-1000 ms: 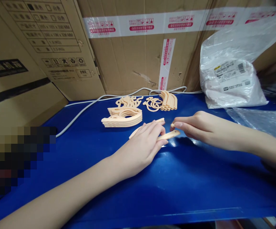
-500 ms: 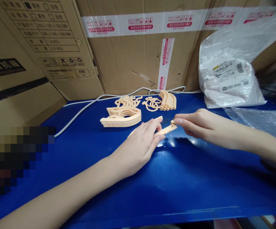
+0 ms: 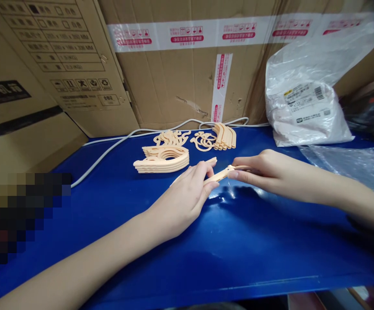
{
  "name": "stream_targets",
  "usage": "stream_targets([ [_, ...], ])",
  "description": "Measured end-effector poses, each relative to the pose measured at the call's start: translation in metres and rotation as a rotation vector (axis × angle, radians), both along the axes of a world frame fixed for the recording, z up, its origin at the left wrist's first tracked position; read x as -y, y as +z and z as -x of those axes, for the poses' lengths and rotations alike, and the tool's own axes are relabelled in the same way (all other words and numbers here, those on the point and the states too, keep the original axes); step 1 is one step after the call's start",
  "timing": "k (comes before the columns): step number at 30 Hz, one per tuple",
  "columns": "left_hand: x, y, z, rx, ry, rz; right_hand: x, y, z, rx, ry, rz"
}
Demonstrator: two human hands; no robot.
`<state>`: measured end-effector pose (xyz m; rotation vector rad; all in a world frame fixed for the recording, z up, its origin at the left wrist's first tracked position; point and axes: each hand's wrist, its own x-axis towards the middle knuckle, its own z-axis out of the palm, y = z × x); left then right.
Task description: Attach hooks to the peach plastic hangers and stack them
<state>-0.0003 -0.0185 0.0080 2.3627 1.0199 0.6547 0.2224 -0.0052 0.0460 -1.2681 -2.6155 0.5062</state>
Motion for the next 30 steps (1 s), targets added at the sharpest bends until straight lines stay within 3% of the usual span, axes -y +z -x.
stream_targets([
  [8,0.0,-0.002,0.002,-0.062,-0.023,-0.052,-0.003,-0.005,0.003,-0.008,0.049,0.005],
  [20,-0.003,-0.005,0.003,-0.183,-0.048,-0.172,-0.003,-0.013,0.001,0.188,0.104,-0.298],
  [27,-0.003,-0.002,0.004,-0.125,-0.079,-0.204,-0.002,-0.017,0.001,0.253,0.141,-0.401],
  [30,-0.003,-0.002,0.004,-0.118,-0.073,-0.197,-0.002,-0.015,0.003,0.225,0.116,-0.356],
])
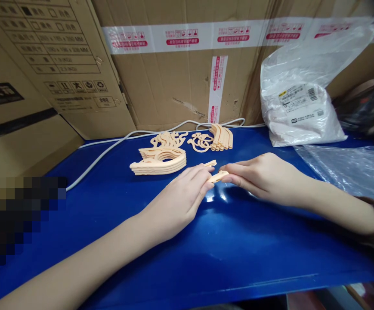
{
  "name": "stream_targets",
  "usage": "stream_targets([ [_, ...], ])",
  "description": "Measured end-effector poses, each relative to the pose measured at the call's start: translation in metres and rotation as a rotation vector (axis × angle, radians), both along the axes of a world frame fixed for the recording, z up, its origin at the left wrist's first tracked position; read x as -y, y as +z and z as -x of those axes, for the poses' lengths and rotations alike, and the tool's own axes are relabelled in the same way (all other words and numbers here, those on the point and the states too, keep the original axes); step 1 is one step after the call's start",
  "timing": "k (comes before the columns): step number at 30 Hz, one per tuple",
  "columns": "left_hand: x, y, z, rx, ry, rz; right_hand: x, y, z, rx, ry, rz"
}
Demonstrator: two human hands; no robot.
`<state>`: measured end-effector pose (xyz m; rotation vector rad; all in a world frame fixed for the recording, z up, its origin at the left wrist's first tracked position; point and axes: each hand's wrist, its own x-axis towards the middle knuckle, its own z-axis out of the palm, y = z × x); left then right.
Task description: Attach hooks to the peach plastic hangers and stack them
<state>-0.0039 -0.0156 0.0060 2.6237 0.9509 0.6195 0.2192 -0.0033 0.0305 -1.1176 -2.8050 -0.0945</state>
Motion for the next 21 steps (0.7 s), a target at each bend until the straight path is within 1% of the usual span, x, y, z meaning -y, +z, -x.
stream_targets([
  [6,-0.0006,-0.0025,-0.0007,0.016,0.038,0.005,0.0002,0.0043,0.0054,-0.104,-0.126,0.163],
  [12,0.0007,-0.0035,-0.0024,0.034,0.073,0.022,-0.0008,0.0009,0.0058,-0.24,-0.108,0.3],
  [17,0.0024,-0.004,-0.0017,0.009,0.088,0.037,-0.0011,0.0007,0.0061,-0.238,-0.085,0.319],
  [21,0.0019,-0.0041,-0.0014,-0.003,0.082,0.015,-0.0006,0.0018,0.0057,-0.179,-0.089,0.268],
])
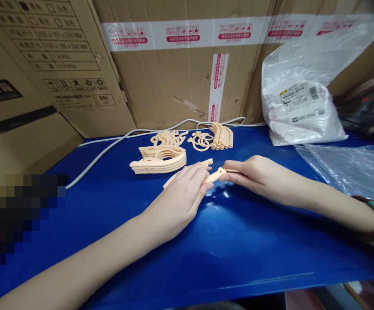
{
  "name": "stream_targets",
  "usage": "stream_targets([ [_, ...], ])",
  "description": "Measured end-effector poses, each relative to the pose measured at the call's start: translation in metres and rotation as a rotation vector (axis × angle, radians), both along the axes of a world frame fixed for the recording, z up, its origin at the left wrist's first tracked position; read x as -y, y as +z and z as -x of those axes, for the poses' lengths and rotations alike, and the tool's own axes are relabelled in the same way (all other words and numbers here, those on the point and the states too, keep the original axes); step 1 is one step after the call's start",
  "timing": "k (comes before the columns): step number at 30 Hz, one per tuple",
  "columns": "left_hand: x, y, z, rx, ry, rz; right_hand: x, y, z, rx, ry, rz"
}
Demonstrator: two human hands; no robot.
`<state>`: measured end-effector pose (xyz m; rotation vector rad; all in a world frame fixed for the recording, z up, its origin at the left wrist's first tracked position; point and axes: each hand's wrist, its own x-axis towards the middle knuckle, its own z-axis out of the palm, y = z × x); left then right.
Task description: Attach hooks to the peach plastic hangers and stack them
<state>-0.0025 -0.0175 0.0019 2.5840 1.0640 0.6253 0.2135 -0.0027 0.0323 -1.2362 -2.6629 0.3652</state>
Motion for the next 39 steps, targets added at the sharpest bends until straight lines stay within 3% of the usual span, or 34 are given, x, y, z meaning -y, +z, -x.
stream_targets([
  [11,0.0004,0.0011,-0.0001,-0.044,-0.002,-0.026,0.0021,0.0036,-0.0012,0.174,0.004,-0.172],
  [32,-0.0017,0.0004,0.0001,-0.031,-0.024,-0.024,0.0009,-0.0021,-0.0026,0.327,0.038,-0.327],
  [36,-0.002,0.0003,-0.0002,-0.024,-0.025,-0.027,0.0007,-0.0012,-0.0017,0.311,0.024,-0.299],
  [39,-0.0025,-0.001,-0.0004,-0.029,-0.008,-0.039,-0.0006,-0.0027,-0.001,0.233,-0.007,-0.194],
])
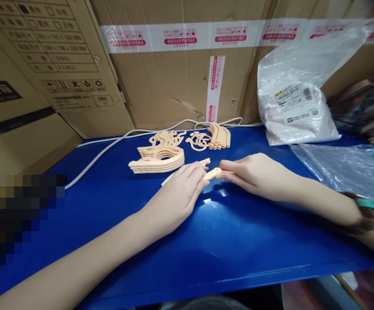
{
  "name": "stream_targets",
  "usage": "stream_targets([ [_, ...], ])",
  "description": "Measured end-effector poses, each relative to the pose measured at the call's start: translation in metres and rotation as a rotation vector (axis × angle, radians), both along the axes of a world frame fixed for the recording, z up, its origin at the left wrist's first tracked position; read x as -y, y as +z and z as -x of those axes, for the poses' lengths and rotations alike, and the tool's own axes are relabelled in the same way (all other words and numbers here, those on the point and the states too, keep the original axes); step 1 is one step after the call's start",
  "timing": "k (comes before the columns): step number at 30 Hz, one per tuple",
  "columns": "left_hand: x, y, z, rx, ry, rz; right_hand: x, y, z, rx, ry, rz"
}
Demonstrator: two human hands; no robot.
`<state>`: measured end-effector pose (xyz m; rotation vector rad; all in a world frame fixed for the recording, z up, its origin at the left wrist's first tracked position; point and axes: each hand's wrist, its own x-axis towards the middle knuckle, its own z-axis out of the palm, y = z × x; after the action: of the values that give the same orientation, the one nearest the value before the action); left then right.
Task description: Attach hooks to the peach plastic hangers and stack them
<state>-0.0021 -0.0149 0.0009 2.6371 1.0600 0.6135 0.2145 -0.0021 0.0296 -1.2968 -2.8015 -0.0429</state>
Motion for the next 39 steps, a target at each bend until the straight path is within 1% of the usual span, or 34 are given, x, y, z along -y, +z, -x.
stream_targets([
  [2,0.0,-0.001,0.0,0.001,0.012,-0.013,-0.001,-0.003,0.001,-0.112,-0.022,0.095],
  [6,-0.001,-0.004,0.0,0.019,0.031,-0.031,-0.001,-0.009,0.004,-0.453,-0.004,0.308],
  [7,-0.001,-0.004,0.0,0.02,0.033,-0.034,-0.001,-0.009,0.004,-0.501,0.006,0.341],
  [9,-0.001,-0.004,0.0,0.018,0.029,-0.044,0.0,-0.009,0.004,-0.502,0.011,0.356],
  [12,0.0,-0.003,0.0,0.007,0.02,-0.045,-0.001,-0.007,0.003,-0.386,-0.005,0.293],
  [20,-0.001,-0.002,0.001,-0.057,0.01,-0.001,-0.002,-0.005,0.001,-0.026,-0.022,0.052],
  [24,-0.002,-0.002,0.001,-0.052,0.001,-0.001,-0.002,-0.004,0.0,0.078,0.005,-0.054],
  [27,-0.002,-0.001,0.001,-0.05,-0.004,0.0,-0.002,-0.004,-0.001,0.108,0.044,-0.125],
  [31,-0.001,-0.001,0.001,-0.047,-0.01,-0.005,-0.002,-0.005,-0.004,0.086,0.106,-0.184],
  [39,-0.001,-0.002,0.002,-0.056,-0.025,-0.006,-0.002,-0.004,-0.007,0.019,0.139,-0.183],
])
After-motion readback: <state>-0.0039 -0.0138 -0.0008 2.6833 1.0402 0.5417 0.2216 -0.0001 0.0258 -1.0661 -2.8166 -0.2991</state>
